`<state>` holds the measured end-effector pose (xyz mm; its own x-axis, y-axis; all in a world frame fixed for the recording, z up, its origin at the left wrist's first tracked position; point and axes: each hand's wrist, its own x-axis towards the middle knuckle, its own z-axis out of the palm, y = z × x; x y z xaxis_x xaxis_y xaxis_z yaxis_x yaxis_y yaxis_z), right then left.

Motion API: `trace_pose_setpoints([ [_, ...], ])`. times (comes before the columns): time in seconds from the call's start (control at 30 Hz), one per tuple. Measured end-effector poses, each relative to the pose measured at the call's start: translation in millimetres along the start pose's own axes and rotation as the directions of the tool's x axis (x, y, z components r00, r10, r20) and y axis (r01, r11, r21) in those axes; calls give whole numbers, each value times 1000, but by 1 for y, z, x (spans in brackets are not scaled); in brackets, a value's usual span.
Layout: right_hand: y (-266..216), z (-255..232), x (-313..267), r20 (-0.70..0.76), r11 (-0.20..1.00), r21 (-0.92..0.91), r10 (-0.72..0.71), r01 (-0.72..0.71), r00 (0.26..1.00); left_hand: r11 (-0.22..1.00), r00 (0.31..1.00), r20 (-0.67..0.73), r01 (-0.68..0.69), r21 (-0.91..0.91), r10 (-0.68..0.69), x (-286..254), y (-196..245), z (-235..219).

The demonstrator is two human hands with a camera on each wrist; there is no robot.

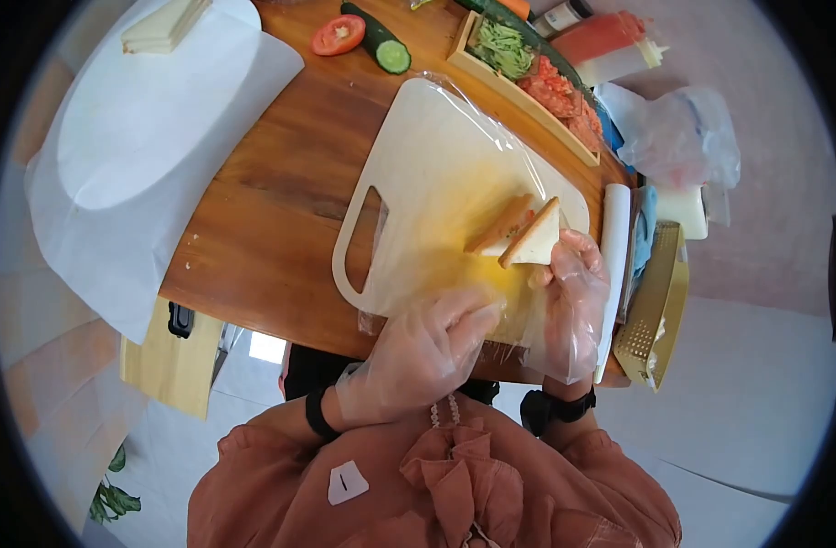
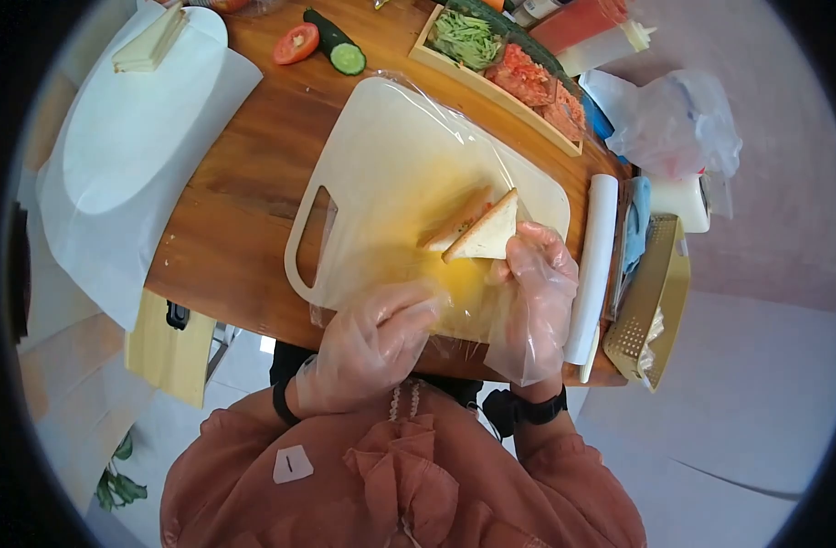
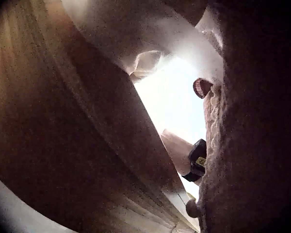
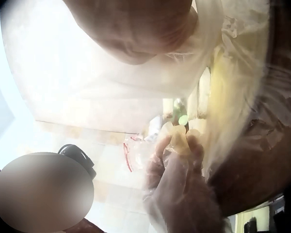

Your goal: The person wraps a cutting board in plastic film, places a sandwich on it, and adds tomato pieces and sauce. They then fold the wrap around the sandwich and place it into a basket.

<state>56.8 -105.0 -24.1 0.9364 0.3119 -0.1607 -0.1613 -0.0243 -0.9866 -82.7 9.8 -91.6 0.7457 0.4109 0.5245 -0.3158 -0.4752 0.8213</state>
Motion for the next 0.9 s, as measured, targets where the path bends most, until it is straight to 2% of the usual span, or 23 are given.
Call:
trace_pose_setpoints([
  [0.33,6,-2,5,-35,1000,-23,-17,17,999,997,998,38,51,56,-54,-3,2,2],
  [0.47,5,-2,4,-33,1000,-20,-13,12,999,995,998,55,29,100,-34,-3,1,2],
  [0.63,7,1,4,-26,994,-80,-76,73,997,989,999,45,12,149,-18,-5,1,3],
  [0.7,6,2,4,-34,993,-99,-68,64,997,995,998,49,20,101,-25,-3,1,1],
  [0.9,7,2,9,-46,981,-188,-52,43,998,993,999,36,15,113,-19,-4,0,2],
])
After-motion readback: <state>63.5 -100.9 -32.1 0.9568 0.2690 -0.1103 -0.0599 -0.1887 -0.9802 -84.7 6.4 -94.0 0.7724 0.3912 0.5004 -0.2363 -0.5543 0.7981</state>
